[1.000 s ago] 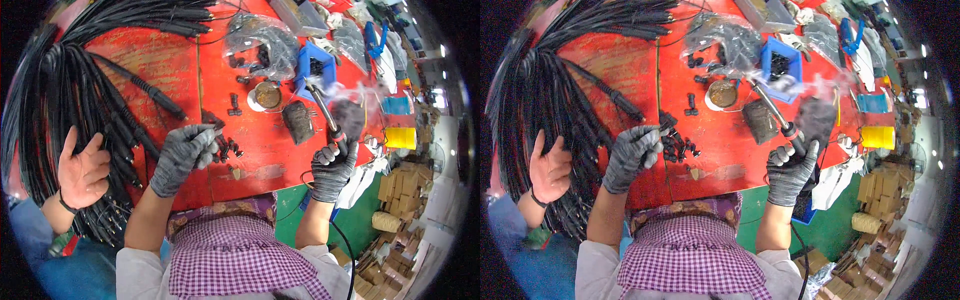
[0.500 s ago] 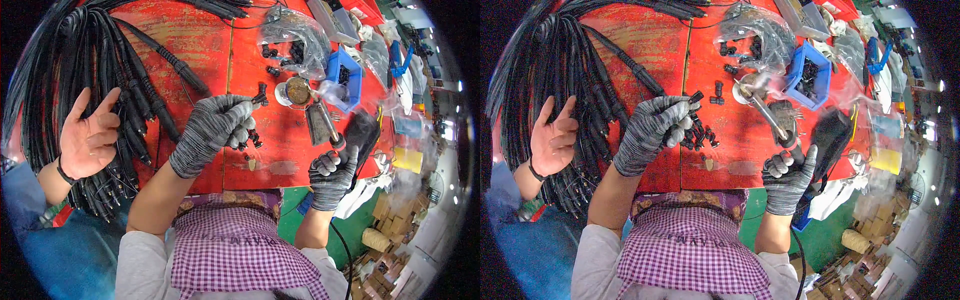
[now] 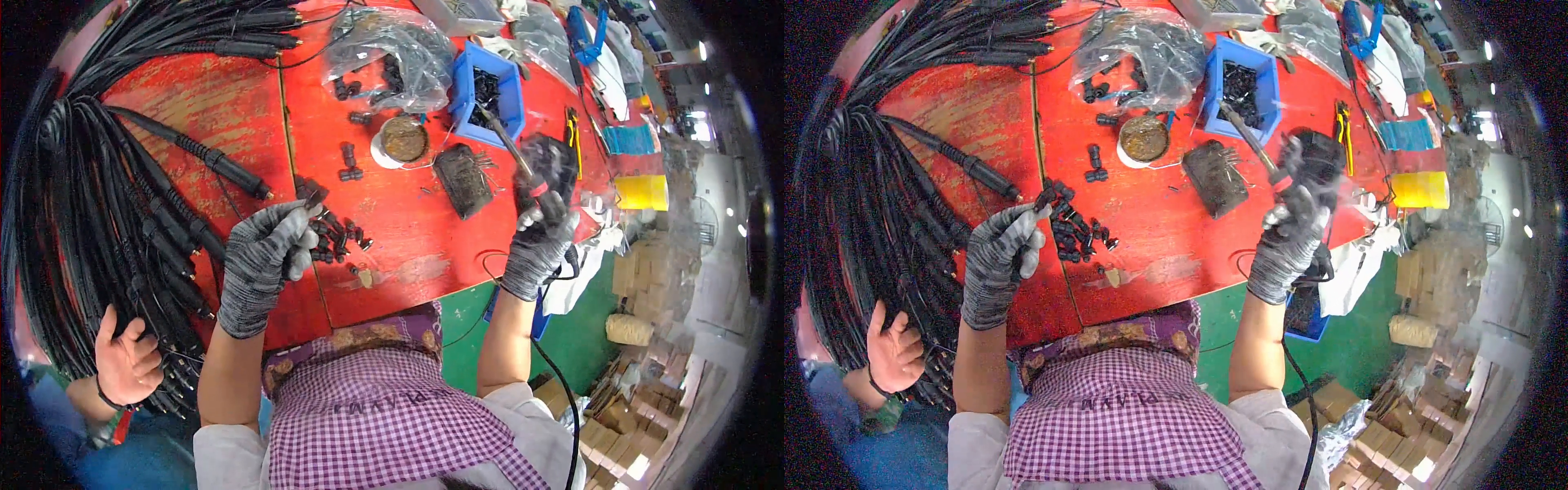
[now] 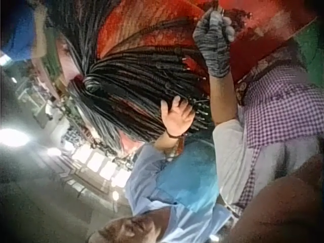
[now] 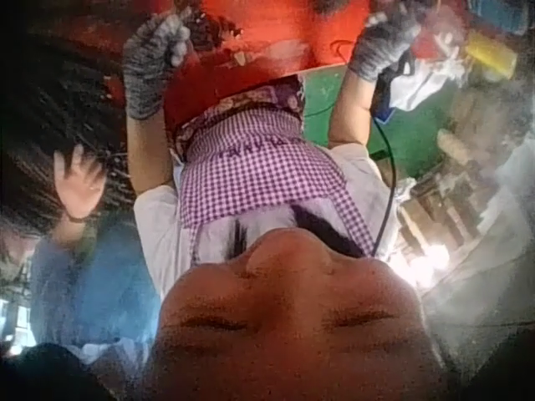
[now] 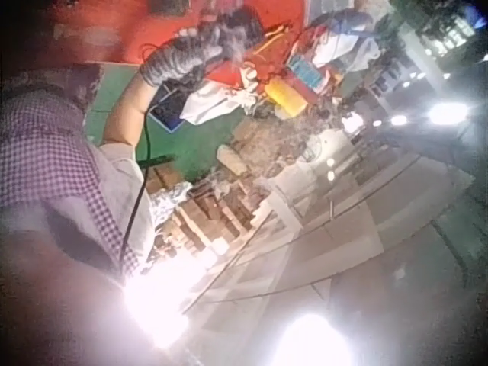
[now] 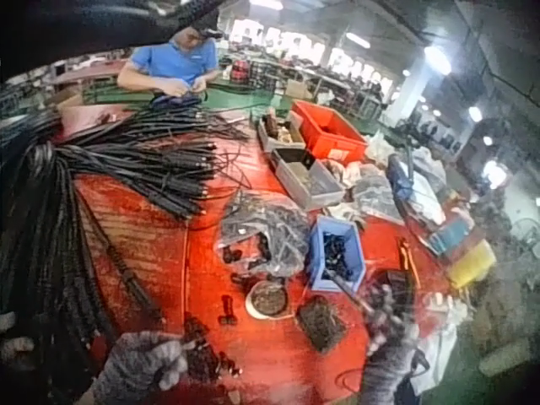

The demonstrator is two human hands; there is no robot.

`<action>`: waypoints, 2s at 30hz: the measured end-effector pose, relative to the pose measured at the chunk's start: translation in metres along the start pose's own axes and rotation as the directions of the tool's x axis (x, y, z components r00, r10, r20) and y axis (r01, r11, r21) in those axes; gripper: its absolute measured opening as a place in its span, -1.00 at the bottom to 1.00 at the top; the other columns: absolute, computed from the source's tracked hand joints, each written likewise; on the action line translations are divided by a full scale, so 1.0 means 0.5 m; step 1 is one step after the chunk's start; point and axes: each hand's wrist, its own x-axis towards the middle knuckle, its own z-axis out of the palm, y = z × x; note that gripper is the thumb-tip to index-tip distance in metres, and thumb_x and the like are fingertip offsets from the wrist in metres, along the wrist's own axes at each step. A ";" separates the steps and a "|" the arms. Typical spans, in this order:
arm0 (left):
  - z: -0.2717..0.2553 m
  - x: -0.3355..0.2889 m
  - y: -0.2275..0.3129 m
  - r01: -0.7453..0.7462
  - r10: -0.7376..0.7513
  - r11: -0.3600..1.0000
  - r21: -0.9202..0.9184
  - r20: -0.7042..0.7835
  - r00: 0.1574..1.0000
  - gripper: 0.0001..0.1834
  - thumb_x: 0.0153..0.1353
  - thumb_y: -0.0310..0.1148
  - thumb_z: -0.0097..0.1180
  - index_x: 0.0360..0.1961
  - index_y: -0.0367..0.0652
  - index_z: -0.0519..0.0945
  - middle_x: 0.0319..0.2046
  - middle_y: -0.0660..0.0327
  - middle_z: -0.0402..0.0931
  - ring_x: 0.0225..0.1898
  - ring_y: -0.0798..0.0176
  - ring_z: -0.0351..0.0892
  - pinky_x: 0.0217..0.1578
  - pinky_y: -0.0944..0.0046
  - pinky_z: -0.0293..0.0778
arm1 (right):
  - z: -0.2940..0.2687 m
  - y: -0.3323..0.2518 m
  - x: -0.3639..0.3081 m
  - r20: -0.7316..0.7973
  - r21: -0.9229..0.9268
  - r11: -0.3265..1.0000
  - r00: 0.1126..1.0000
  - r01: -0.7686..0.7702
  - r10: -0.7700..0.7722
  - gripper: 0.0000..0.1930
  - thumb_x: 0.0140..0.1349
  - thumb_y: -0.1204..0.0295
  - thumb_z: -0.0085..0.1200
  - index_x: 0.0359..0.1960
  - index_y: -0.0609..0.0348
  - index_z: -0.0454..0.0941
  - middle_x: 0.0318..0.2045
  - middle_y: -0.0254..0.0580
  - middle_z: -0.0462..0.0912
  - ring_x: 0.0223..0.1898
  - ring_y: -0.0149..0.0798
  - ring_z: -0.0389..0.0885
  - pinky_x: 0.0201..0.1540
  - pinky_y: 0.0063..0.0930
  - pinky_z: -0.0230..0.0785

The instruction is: The person solders wires into electrical connectors at a workbench using a soldering iron and solder wire, cleaning the iron on a sponge.

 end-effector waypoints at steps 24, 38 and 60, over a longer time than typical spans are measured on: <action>-0.006 0.000 0.006 0.043 -0.042 0.999 0.034 -0.016 0.999 -0.79 0.15 -0.37 -0.05 -0.27 -0.28 0.50 -0.63 0.25 0.47 -0.74 0.49 0.36 -0.77 0.56 0.25 | 0.031 0.024 0.009 0.048 -0.049 0.998 0.998 0.036 -0.033 -0.54 0.13 0.05 -0.12 -0.22 0.27 0.42 -0.51 -0.25 0.52 -0.62 -0.40 0.41 -0.60 -0.59 0.31; -0.005 -0.006 0.010 0.013 -0.012 1.000 0.013 -0.019 1.000 -0.76 0.15 -0.34 -0.04 -0.25 -0.31 0.49 -0.63 0.28 0.46 -0.75 0.52 0.33 -0.78 0.57 0.21 | 0.034 0.018 0.005 0.032 -0.016 1.000 0.999 0.013 -0.013 -0.49 0.13 0.01 -0.13 -0.19 0.30 0.38 -0.63 -0.24 0.46 -0.68 -0.39 0.39 -0.62 -0.61 0.25; -0.002 0.006 0.021 -0.052 0.055 0.995 -0.082 0.024 0.998 -0.78 0.16 -0.36 -0.07 -0.28 -0.30 0.48 -0.59 0.25 0.47 -0.74 0.51 0.34 -0.77 0.56 0.23 | 0.135 -0.003 -0.175 0.351 0.205 0.789 0.796 -0.579 0.493 -0.56 0.19 0.02 -0.28 -0.24 0.12 0.45 -0.68 -0.30 0.40 -0.74 -0.43 0.24 -0.73 -0.59 0.12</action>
